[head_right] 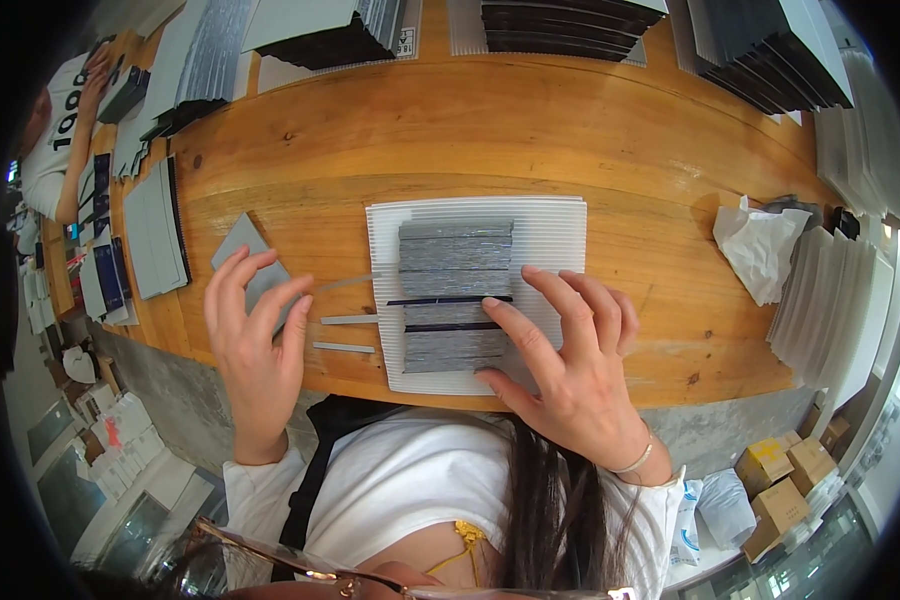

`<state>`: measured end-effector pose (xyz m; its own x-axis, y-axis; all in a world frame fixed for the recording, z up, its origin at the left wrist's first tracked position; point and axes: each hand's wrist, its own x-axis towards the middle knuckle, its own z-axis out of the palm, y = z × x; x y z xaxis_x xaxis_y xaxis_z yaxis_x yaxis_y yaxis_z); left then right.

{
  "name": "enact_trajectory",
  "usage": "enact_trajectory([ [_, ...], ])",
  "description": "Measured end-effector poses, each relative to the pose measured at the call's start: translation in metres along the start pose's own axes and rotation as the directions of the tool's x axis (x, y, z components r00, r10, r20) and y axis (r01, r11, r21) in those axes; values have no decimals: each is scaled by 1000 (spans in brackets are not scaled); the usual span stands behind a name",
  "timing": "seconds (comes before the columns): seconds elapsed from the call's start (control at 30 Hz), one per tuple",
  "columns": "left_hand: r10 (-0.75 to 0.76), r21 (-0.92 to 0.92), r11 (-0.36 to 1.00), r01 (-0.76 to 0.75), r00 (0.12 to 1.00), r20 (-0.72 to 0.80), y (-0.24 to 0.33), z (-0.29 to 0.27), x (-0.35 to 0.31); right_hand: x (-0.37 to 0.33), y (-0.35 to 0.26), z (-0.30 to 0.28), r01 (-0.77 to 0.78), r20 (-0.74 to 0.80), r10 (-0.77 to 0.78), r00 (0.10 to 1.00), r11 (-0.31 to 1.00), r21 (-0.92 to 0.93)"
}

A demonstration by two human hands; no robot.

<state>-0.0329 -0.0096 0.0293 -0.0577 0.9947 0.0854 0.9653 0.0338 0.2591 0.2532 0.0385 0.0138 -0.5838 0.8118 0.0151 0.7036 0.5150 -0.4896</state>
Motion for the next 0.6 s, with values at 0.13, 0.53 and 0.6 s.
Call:
enact_trajectory([
  [0.13, 93, -348, 933, -91, 996, -11, 3, 12, -11, -1, 0, -1, 2, 2, -2, 1000, 1000, 1],
  [0.53, 249, -934, 338, -113, 968, -27, 40, 62, -25, -8, -1, 4, -20, -4, 20, 1000, 999, -27],
  [0.6, 275, -923, 349, -159, 959, -62, 39, 62, -24, -8, 0, 5, -23, -8, 23, 1000, 1000, -17],
])
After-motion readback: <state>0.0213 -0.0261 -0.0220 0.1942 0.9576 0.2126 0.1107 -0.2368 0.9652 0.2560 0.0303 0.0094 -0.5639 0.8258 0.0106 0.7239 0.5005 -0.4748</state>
